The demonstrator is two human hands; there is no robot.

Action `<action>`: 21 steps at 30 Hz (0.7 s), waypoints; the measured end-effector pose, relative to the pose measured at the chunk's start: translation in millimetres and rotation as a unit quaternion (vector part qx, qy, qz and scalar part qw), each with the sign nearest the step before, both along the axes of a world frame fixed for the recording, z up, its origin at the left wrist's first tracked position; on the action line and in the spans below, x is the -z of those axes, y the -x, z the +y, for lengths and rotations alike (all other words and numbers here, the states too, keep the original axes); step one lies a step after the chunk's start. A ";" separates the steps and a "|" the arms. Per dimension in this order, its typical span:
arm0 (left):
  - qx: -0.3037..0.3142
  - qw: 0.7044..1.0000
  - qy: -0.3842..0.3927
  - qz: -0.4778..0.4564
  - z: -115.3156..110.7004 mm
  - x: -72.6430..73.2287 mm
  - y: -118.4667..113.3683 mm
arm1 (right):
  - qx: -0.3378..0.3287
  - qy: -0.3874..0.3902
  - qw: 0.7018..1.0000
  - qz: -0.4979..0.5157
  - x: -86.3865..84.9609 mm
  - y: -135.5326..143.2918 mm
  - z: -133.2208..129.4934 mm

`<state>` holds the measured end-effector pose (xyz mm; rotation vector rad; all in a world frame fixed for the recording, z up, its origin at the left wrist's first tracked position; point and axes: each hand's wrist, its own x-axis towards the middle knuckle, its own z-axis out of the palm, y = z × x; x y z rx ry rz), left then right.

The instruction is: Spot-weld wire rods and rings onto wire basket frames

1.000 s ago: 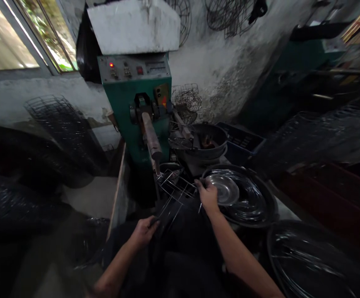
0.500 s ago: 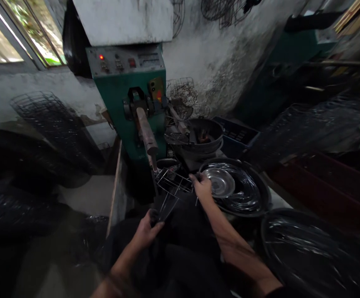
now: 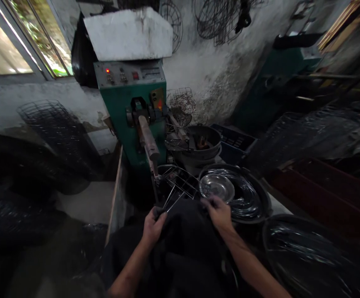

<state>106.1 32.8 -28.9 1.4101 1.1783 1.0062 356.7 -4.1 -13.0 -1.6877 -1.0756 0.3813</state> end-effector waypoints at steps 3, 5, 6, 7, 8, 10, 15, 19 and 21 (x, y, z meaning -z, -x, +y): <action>-0.007 1.000 0.014 -0.011 10.2 -10.2 -5.9 | -0.094 0.066 0.993 -0.042 18.4 11.1 -31.3; -0.012 1.000 0.014 -0.022 15.9 -15.8 -10.0 | -0.102 0.088 0.989 -0.064 22.3 13.4 -39.7; -0.017 0.999 0.010 -0.026 18.5 -18.1 -11.8 | -0.105 0.101 0.987 -0.074 21.0 12.6 -40.3; -0.022 0.999 0.006 -0.028 21.0 -19.9 -13.4 | -0.113 0.116 0.983 -0.081 17.7 10.8 -38.8; -0.025 0.999 0.003 -0.028 23.5 -21.4 -14.7 | -0.124 0.132 0.980 -0.080 12.8 8.7 -35.5; -0.025 0.999 0.001 -0.022 28.5 -23.9 -16.8 | -0.142 0.149 0.978 -0.044 0.3 6.6 -24.7; -0.018 0.999 -0.020 -0.018 40.5 -32.1 -21.8 | -0.126 0.151 0.953 0.232 -24.2 35.5 21.2; -0.023 0.999 -0.037 0.009 48.8 -40.1 -20.8 | -0.114 0.114 0.883 0.441 -27.3 77.2 59.8; -0.026 0.998 -0.045 0.025 53.3 -40.9 -16.6 | -0.126 0.076 0.867 0.476 -27.6 92.2 71.5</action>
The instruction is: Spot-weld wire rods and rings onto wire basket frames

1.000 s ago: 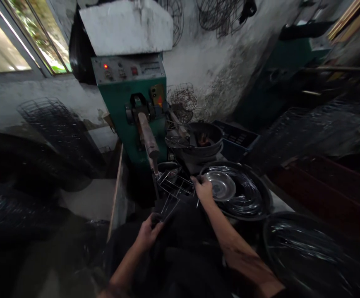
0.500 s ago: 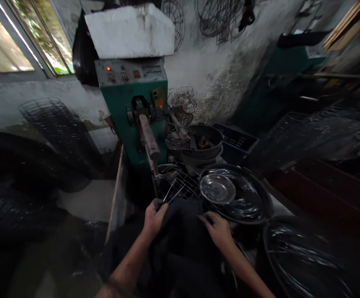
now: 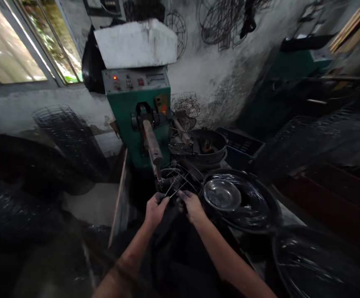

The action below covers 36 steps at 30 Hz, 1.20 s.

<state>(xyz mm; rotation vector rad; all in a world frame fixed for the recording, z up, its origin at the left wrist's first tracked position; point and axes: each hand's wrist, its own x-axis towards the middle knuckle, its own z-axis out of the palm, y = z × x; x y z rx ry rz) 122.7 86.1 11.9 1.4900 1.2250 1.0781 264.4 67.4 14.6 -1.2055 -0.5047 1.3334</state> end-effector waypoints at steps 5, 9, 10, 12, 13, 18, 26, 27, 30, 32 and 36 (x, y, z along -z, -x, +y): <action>-0.002 1.000 -0.001 0.002 11.4 5.1 14.0 | 0.004 -0.039 0.998 -0.044 -0.2 16.8 10.0; 0.018 1.000 0.002 0.008 18.7 6.8 21.5 | -0.003 -0.047 0.997 -0.066 2.7 22.0 13.6; 0.021 1.000 0.001 0.007 20.4 6.7 22.8 | -0.004 -0.048 0.997 -0.065 3.7 23.4 14.7; 0.024 1.000 0.000 0.002 23.8 6.5 25.1 | -0.002 -0.052 0.997 -0.058 5.6 26.7 17.0; 0.023 1.000 0.000 0.001 25.5 6.5 26.2 | -0.001 -0.056 0.997 -0.052 6.6 28.4 18.1; 0.024 1.000 -0.012 0.015 31.7 6.8 32.2 | 0.007 -0.064 0.997 -0.037 10.2 37.3 23.3; 0.038 0.999 0.001 -0.008 42.4 8.7 39.0 | 0.020 -0.070 0.997 -0.011 17.0 47.8 31.9; 0.041 0.999 0.004 -0.012 44.5 9.7 39.0 | 0.025 -0.068 0.997 -0.006 17.1 48.8 33.2; 0.052 0.998 0.003 -0.019 51.1 13.6 38.0 | 0.049 -0.056 0.997 0.008 15.1 51.1 37.8; 0.054 0.998 -0.007 -0.012 55.0 15.9 37.1 | 0.063 -0.053 0.996 0.016 12.8 52.1 41.1; 0.051 0.998 -0.019 0.008 60.0 16.1 36.3 | 0.075 -0.059 0.995 0.025 11.2 53.1 47.1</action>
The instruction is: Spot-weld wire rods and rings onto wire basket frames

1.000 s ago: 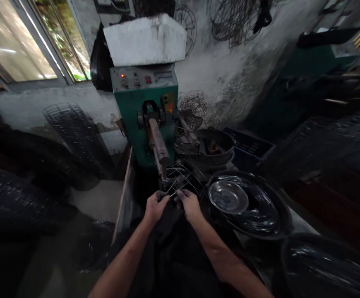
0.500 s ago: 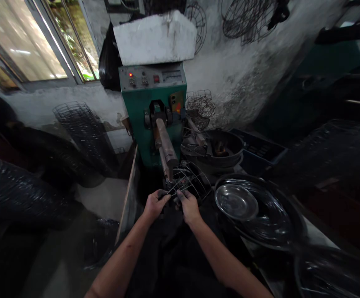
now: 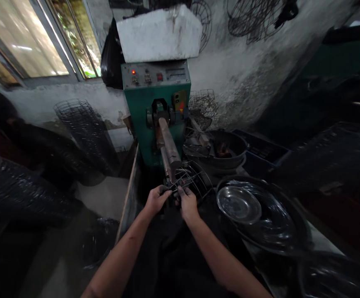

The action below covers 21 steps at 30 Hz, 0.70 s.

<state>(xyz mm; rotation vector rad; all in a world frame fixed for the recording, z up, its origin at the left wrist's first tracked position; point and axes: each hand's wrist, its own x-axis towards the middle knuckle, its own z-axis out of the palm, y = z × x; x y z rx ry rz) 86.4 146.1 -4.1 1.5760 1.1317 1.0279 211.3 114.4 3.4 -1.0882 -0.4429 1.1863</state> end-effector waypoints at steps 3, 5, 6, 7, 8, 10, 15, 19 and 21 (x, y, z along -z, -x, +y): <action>-0.003 1.000 -0.005 0.005 1.5 -2.9 0.2 | 0.000 -0.002 1.000 -0.006 1.9 0.0 3.5; -0.003 1.000 -0.010 0.009 2.3 -4.2 0.4 | -0.007 -0.002 1.000 -0.011 3.4 -0.3 5.3; -0.003 1.000 -0.014 0.012 2.7 -4.3 0.4 | -0.009 -0.002 1.000 -0.013 4.0 -0.4 6.1; -0.003 1.000 -0.018 0.015 3.1 -4.1 0.5 | -0.012 -0.001 1.000 -0.014 4.6 -0.6 6.7; -0.005 1.000 -0.021 0.017 3.6 -3.7 0.5 | -0.012 -0.001 1.000 -0.015 5.1 -0.8 7.3; -0.005 0.999 -0.028 0.021 4.4 -2.8 0.5 | -0.015 -0.005 1.000 -0.016 6.2 -1.6 8.2; 0.004 0.999 -0.035 0.027 4.4 -3.1 0.7 | -0.028 0.002 0.999 -0.041 9.2 -5.0 9.3; 0.001 0.999 -0.037 0.029 3.4 -4.6 0.9 | -0.029 0.010 0.998 -0.058 9.6 -7.5 9.5; 0.003 0.998 -0.044 0.035 2.9 -5.8 1.2 | -0.030 0.006 0.997 -0.068 10.0 -8.2 9.3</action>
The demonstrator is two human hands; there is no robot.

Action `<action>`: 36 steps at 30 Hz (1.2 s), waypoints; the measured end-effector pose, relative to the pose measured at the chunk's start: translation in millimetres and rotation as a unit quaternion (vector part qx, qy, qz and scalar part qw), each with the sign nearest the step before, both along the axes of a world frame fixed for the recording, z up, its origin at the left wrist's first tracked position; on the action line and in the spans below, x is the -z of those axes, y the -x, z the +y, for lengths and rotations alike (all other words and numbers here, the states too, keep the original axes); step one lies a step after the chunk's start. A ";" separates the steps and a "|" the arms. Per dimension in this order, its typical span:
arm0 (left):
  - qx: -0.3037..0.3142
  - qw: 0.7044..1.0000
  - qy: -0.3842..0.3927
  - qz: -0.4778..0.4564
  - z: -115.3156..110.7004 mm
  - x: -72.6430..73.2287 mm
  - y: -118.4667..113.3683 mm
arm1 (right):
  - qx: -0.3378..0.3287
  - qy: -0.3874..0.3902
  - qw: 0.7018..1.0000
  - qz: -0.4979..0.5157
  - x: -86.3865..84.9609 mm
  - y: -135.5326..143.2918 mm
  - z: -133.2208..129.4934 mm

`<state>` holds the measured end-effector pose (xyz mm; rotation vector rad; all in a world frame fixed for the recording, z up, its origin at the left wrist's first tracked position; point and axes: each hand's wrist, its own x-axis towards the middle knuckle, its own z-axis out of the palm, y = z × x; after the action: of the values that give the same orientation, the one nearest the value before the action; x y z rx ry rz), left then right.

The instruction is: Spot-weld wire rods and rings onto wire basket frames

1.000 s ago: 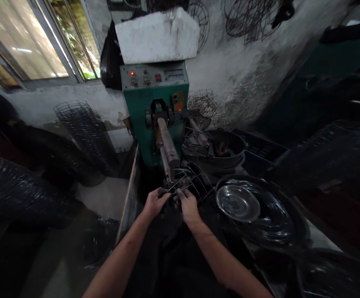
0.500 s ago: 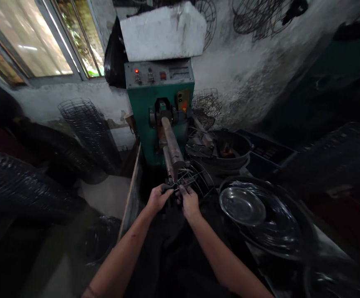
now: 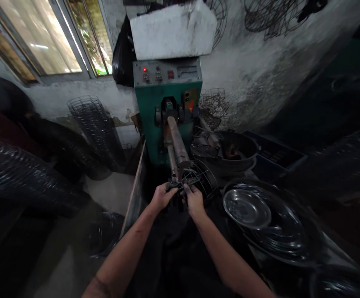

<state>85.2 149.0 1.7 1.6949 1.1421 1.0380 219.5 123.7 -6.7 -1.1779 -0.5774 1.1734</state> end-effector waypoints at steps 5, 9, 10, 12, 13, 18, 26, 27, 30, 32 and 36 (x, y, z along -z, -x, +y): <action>-0.007 1.000 -0.017 0.012 0.0 -2.6 1.2 | -0.005 -0.016 1.000 -0.027 2.2 -0.7 0.1; -0.002 1.000 -0.020 0.012 1.0 -0.8 0.4 | -0.005 -0.012 0.999 -0.033 -1.0 -1.1 1.3; 0.001 1.000 -0.020 0.008 0.8 0.1 -0.3 | -0.005 -0.011 0.999 -0.035 -2.4 -1.5 1.1; 0.012 1.000 -0.016 -0.009 -0.8 2.0 -2.3 | -0.004 -0.006 0.999 -0.038 -4.8 -2.9 -0.9; 0.020 1.000 -0.011 -0.020 -2.5 2.9 -3.5 | -0.003 -0.003 0.999 -0.039 -5.3 -3.8 -2.8; 0.052 0.997 0.036 -0.034 -17.9 4.0 -7.6 | -0.014 0.008 0.998 -0.056 -0.3 -9.3 -18.1; 0.055 0.997 0.042 -0.014 -30.4 3.7 -10.2 | -0.044 0.033 0.997 -0.049 1.7 -13.6 -31.7; 0.053 0.998 0.041 -0.018 -31.0 4.3 -11.0 | -0.041 0.034 0.998 -0.040 1.5 -13.3 -32.8; 0.038 0.999 0.031 -0.019 -33.2 5.1 -13.4 | -0.021 0.032 0.999 -0.018 2.0 -11.2 -35.2; 0.025 0.999 0.026 -0.015 -34.4 4.5 -14.5 | -0.016 0.025 1.000 -0.011 1.9 -9.2 -35.3; 0.013 1.000 0.019 -0.016 -31.6 3.4 -14.0 | 0.001 0.002 1.000 -0.018 -3.2 -3.7 -30.8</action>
<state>99.3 117.3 -1.8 1.6540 1.1104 1.0168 223.2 92.9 -3.4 -1.2046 -0.6014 1.1541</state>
